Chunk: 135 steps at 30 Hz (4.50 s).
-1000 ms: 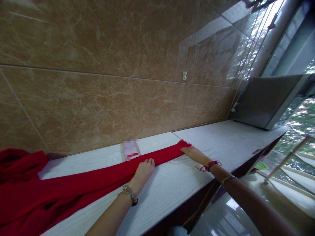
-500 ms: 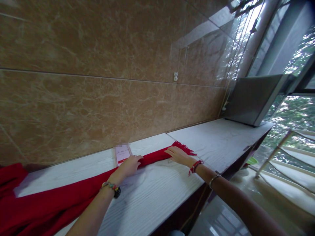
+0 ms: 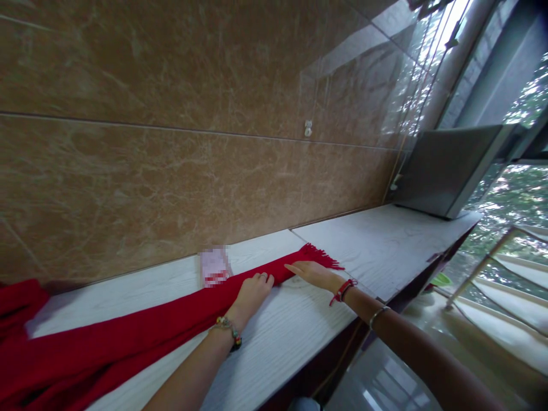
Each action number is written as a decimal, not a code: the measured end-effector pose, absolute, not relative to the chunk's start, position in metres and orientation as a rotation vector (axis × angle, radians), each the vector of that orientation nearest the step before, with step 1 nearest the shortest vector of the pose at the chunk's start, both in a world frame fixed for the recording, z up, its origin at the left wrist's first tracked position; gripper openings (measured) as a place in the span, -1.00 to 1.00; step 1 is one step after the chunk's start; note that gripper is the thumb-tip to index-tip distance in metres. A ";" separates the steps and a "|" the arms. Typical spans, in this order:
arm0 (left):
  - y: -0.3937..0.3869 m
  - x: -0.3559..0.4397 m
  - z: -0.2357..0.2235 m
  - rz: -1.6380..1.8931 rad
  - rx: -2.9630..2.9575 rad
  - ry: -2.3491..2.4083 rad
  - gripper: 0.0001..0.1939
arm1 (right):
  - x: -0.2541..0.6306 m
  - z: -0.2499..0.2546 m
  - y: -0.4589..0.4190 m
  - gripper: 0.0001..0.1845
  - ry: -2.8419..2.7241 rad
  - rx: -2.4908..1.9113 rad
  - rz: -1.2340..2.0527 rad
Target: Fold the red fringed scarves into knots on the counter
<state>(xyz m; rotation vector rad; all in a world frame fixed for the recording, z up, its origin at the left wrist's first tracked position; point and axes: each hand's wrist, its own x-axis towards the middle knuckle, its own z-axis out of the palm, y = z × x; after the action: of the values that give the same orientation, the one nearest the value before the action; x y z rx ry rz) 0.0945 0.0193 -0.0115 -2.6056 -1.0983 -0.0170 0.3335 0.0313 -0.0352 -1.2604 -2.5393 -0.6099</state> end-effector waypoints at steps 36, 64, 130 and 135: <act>-0.035 -0.102 -0.014 -0.290 -2.764 -1.435 -0.60 | 0.154 -0.025 0.003 -0.67 -2.727 -0.675 -0.241; -0.060 -0.117 0.015 0.140 -2.583 -1.434 -0.72 | 0.156 -0.045 0.007 -0.67 -2.693 -0.556 -0.401; -0.058 -0.094 -0.018 0.117 -2.450 -1.925 -0.49 | 0.312 -0.052 0.057 -0.54 -2.547 -1.698 -0.148; -0.057 -0.093 -0.022 0.058 -2.400 -1.903 -0.51 | 0.336 -0.047 0.072 -0.58 -2.521 -1.731 -0.216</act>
<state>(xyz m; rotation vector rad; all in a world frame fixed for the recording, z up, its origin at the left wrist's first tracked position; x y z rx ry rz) -0.0926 -0.0567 -0.0223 -2.3998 -1.9032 0.0579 0.3358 0.0724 -0.0467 -1.7314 -2.5214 -0.2158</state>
